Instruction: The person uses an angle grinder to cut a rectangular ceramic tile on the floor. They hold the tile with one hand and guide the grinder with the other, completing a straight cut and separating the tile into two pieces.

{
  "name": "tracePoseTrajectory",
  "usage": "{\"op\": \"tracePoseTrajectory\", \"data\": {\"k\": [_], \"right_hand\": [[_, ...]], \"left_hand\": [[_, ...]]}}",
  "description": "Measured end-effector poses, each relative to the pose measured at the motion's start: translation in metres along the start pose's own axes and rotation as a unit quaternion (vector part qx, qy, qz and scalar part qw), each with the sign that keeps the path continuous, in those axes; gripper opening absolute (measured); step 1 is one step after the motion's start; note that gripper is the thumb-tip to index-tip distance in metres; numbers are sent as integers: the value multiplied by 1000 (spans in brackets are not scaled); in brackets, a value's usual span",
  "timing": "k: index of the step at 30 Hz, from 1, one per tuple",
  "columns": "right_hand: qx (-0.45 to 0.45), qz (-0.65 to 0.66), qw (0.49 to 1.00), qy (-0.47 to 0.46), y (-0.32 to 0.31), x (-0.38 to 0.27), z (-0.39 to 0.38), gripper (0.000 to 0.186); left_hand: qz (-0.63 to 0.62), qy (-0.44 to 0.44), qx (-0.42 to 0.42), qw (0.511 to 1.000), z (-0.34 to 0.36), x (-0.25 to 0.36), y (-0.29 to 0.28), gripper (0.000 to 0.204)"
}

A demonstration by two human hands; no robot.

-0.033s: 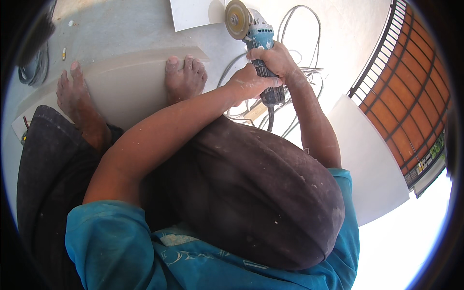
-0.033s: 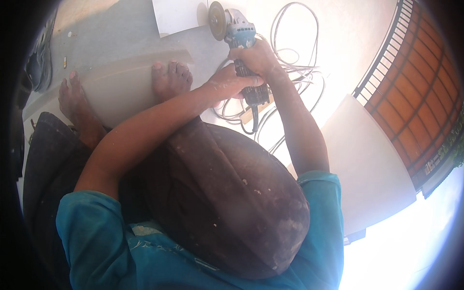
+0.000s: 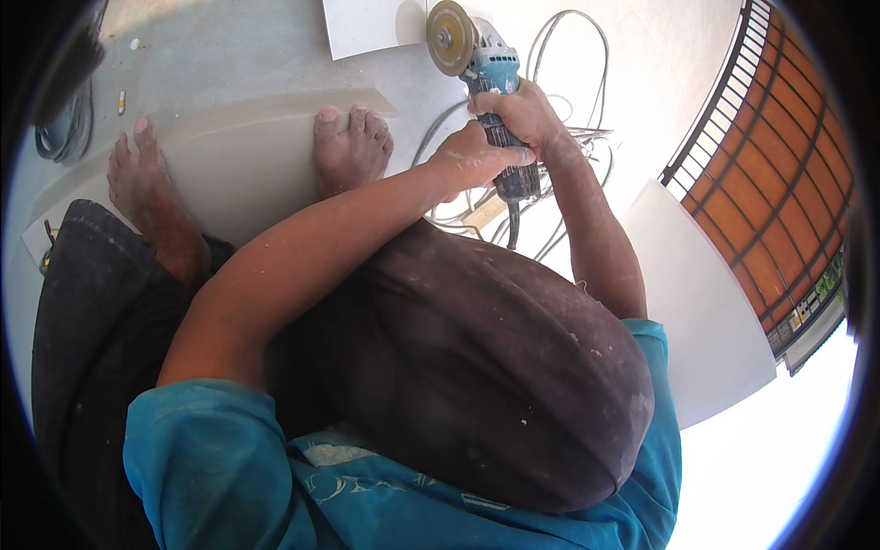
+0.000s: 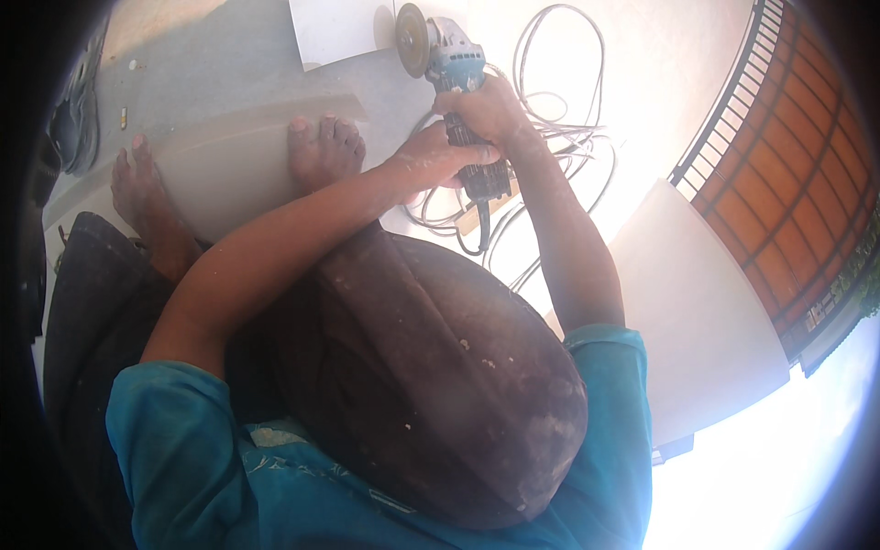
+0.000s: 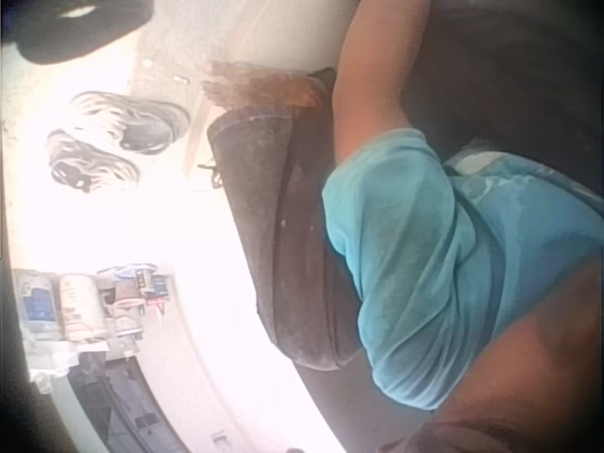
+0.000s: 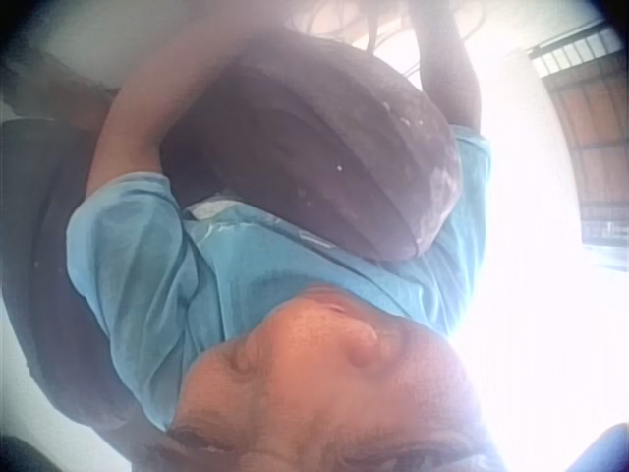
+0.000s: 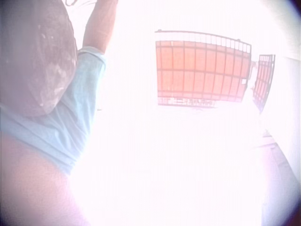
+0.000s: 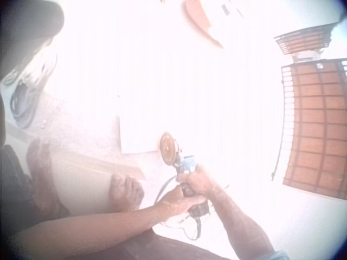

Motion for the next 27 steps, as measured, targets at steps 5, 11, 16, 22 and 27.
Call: {"op": "tracePoseTrajectory", "data": {"k": [5,11,16,22,27], "right_hand": [[4,-6,1000,-1,-1,1,6,39],[-2,-6,1000,6,-1,5,2,40],[-2,-14,1000,-2,1,0,2,40],[5,-7,1000,-4,-1,-8,2,40],[-6,-9,1000,-7,-4,-14,7,40]], "left_hand": [[34,-5,8,999,7,0,-3,51],[7,5,-4,1000,2,0,1,51],[-21,16,-20,999,0,2,-1,52],[12,4,10,1000,2,8,-6,57],[33,8,23,999,1,17,-10,62]]}}
Point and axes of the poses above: each hand's wrist, its own z-axis towards the middle knuckle, its own y-axis out of the palm, x = y × z, the point moved 5 cm from there along z, towards the middle knuckle, and after that the axes turned 6 degrees about x, right-handed, at the moved point
